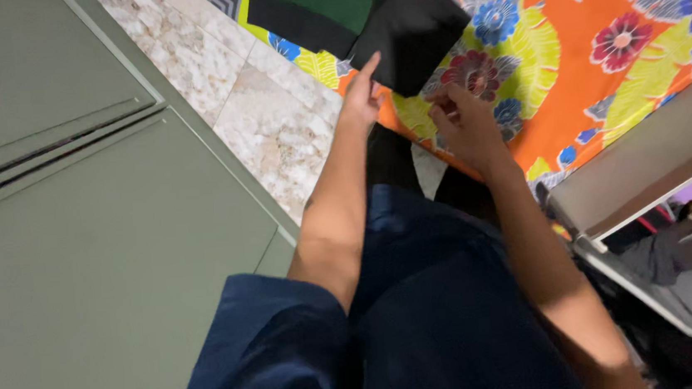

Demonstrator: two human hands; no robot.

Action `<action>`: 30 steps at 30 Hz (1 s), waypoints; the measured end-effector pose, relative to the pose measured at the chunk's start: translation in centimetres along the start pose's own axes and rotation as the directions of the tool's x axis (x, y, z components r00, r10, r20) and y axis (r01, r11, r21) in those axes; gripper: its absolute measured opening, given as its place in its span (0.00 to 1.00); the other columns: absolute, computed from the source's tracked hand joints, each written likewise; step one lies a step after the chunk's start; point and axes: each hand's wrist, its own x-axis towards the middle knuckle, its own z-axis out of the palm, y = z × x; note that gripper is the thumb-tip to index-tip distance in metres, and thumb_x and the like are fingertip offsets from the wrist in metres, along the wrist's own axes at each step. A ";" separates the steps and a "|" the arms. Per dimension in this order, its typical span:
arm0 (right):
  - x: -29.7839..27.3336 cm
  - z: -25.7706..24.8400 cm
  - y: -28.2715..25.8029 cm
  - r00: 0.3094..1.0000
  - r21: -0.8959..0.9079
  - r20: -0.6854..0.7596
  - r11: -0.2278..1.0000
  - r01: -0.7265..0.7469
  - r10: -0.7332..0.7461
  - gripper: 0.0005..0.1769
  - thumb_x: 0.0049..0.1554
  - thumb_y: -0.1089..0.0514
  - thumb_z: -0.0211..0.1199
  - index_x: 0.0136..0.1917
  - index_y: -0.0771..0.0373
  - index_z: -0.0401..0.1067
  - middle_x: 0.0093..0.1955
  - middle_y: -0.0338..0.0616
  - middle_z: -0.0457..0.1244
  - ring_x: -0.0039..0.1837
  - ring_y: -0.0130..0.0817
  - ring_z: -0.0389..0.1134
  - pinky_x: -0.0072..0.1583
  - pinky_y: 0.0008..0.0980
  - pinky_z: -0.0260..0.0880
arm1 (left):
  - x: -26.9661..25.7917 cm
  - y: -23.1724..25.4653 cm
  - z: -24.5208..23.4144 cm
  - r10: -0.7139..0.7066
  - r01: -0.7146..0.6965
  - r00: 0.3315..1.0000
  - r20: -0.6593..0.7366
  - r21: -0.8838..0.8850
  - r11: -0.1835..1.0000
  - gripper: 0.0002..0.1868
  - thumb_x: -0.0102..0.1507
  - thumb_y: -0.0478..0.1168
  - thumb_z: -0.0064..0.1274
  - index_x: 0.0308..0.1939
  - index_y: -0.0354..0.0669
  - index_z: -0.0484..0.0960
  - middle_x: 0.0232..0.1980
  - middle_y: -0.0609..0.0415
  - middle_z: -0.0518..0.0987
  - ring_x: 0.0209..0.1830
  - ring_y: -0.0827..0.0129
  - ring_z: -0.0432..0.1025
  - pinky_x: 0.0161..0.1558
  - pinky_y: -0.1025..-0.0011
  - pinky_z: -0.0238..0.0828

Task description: The person folds various small items of clothing, including shirts and undergarments, and places them into a storage bin on the floor.

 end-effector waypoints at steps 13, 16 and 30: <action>-1.0 1.2 4.5 0.902 0.365 -0.126 0.865 -0.345 0.413 0.20 0.63 0.52 0.60 0.65 0.63 0.70 0.60 0.52 0.66 0.64 0.42 0.68 0.63 0.38 0.68 | -6.4 0.5 4.1 0.041 0.032 0.902 0.429 -0.161 0.986 0.19 0.63 0.31 0.60 0.58 0.31 0.78 0.58 0.45 0.78 0.55 0.57 0.75 0.51 0.54 0.78; -2.3 -0.3 5.0 0.795 0.838 0.085 0.388 -0.383 0.601 0.33 0.59 0.38 0.57 0.71 0.56 0.64 0.68 0.53 0.63 0.69 0.46 0.64 0.65 0.46 0.66 | -11.8 3.4 5.4 -0.045 0.210 0.827 0.560 -0.234 0.949 0.23 0.62 0.31 0.58 0.62 0.38 0.76 0.58 0.49 0.78 0.57 0.59 0.75 0.54 0.58 0.78; -16.6 -9.3 5.0 0.872 0.953 -0.302 0.116 0.279 0.386 0.27 0.62 0.65 0.63 0.73 0.62 0.62 0.66 0.47 0.64 0.66 0.44 0.69 0.66 0.47 0.73 | -30.4 2.2 12.4 -0.071 -0.200 0.521 0.851 0.202 0.959 0.30 0.68 0.33 0.55 0.75 0.37 0.65 0.71 0.51 0.71 0.71 0.67 0.65 0.71 0.70 0.61</action>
